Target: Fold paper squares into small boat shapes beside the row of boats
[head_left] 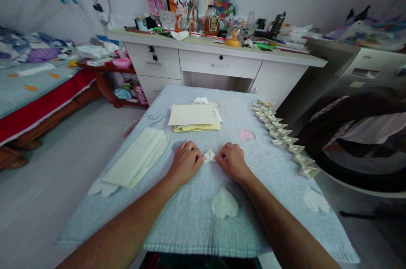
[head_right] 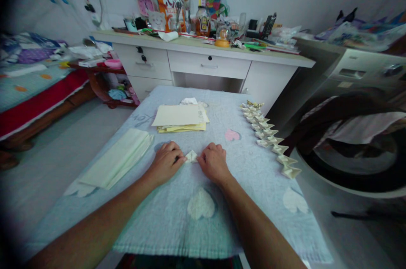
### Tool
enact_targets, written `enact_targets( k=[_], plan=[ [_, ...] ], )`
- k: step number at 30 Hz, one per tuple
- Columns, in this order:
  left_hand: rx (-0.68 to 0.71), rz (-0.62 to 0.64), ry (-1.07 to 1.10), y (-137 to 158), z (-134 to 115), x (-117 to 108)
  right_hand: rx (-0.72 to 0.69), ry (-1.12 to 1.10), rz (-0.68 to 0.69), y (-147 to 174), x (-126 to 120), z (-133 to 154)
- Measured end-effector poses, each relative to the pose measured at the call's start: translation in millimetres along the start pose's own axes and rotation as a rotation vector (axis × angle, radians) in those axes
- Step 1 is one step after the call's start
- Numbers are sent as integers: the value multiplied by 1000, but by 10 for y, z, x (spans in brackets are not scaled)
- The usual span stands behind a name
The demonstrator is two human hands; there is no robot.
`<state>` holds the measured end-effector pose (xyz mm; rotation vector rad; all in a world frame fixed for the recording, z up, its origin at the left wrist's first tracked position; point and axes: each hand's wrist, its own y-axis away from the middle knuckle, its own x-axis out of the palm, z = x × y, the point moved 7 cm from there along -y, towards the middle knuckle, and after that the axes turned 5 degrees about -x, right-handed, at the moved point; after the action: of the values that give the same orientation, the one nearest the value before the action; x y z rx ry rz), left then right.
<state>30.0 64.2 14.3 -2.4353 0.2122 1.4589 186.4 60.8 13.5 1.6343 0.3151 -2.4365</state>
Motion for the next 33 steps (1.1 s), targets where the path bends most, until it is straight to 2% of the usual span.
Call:
enact_targets(
  k=[17, 22, 24, 29, 33],
  plan=[
    [-38, -21, -141, 35, -73, -26, 57, 113, -2, -30, 2, 41],
    [-33, -49, -104, 40, -59, -21, 59, 133, -2, -30, -4, 56],
    [-3, -53, -47, 37, -63, -15, 61, 134, 3, -32, -4, 57],
    [184, 19, 54, 39, -156, 45, 62, 149, 32, -47, 2, 55],
    [233, 59, 43, 47, -189, 86, 52, 168, 40, -57, 8, 53]
  ],
)
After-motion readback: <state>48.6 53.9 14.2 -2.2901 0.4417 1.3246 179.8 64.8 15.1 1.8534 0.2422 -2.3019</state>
